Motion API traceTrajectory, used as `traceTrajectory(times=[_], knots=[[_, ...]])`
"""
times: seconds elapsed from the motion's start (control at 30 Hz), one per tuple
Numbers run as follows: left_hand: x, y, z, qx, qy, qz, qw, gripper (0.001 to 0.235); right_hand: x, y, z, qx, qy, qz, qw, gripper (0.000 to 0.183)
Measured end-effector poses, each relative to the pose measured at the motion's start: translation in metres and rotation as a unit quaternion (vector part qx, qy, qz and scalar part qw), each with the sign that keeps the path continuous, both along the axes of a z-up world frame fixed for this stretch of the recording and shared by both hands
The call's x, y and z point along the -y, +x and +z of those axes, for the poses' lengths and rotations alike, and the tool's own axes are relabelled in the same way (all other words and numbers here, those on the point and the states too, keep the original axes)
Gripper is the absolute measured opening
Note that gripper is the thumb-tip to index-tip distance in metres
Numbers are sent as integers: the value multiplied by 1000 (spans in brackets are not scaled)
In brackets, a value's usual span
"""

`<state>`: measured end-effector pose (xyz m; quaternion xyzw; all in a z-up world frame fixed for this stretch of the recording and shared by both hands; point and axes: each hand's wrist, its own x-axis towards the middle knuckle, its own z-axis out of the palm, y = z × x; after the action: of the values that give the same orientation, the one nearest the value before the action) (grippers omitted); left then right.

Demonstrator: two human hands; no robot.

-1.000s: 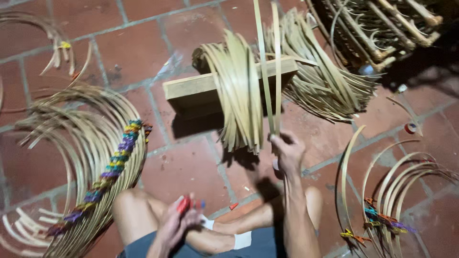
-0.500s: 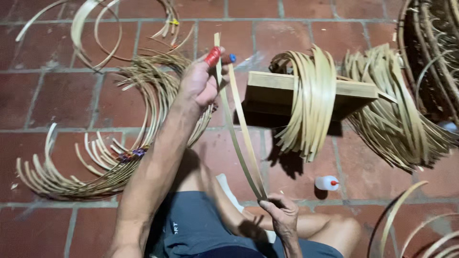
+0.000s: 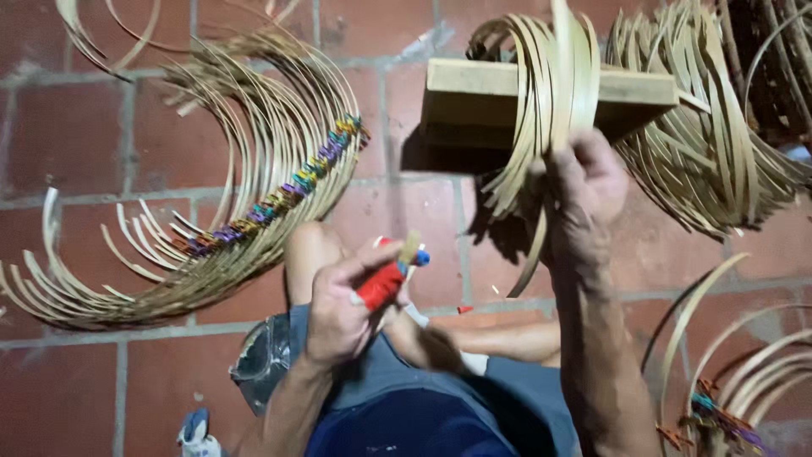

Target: The person sits on a tiled floor and repeatedly applies glue to the ends of thin bamboo strips, then secures them with colorful clothespins. The person works on a pile of strips, using a small bottle of glue and various clips to hold the pieces in place.

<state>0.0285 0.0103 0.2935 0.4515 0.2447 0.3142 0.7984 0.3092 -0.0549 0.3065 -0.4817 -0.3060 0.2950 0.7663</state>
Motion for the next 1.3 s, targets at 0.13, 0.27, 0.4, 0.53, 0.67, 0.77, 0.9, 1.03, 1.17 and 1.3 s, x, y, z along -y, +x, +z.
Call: traceTrajectory(times=[0.13, 0.27, 0.4, 0.53, 0.67, 0.77, 0.9, 1.03, 1.17, 1.3], knots=[[32, -2, -4, 42, -24, -13, 999, 40, -37, -30, 12, -58, 9, 49, 997, 25], [39, -9, -6, -2, -37, -31, 999, 46, -56, -57, 8, -121, 21, 47, 991, 22], [37, -14, -11, -19, -30, -36, 999, 47, -67, -61, 7, -153, 18, 26, 988, 21], [39, -14, -14, -34, -32, -33, 998, 45, -72, -65, 2, -163, 28, 16, 986, 20], [36, -14, -18, -24, -27, -34, 999, 45, -77, -73, -1, -162, 31, 14, 986, 20], [34, -13, -22, -14, -34, -29, 999, 44, -79, -77, 0, -167, 32, 21, 985, 21], [33, -13, -24, 49, -31, -21, 998, 44, -82, -81, 0, -180, 54, 16, 982, 21], [34, -9, -24, 34, 20, 5, 999, 43, -84, -82, -5, -188, 65, 3, 980, 21], [34, -6, -19, -9, 61, 25, 998, 41, -82, -80, -2, -191, 60, 4, 980, 22], [34, -5, -11, -16, 134, 45, 990, 40, -51, -76, 16, -105, -51, 82, 990, 23]])
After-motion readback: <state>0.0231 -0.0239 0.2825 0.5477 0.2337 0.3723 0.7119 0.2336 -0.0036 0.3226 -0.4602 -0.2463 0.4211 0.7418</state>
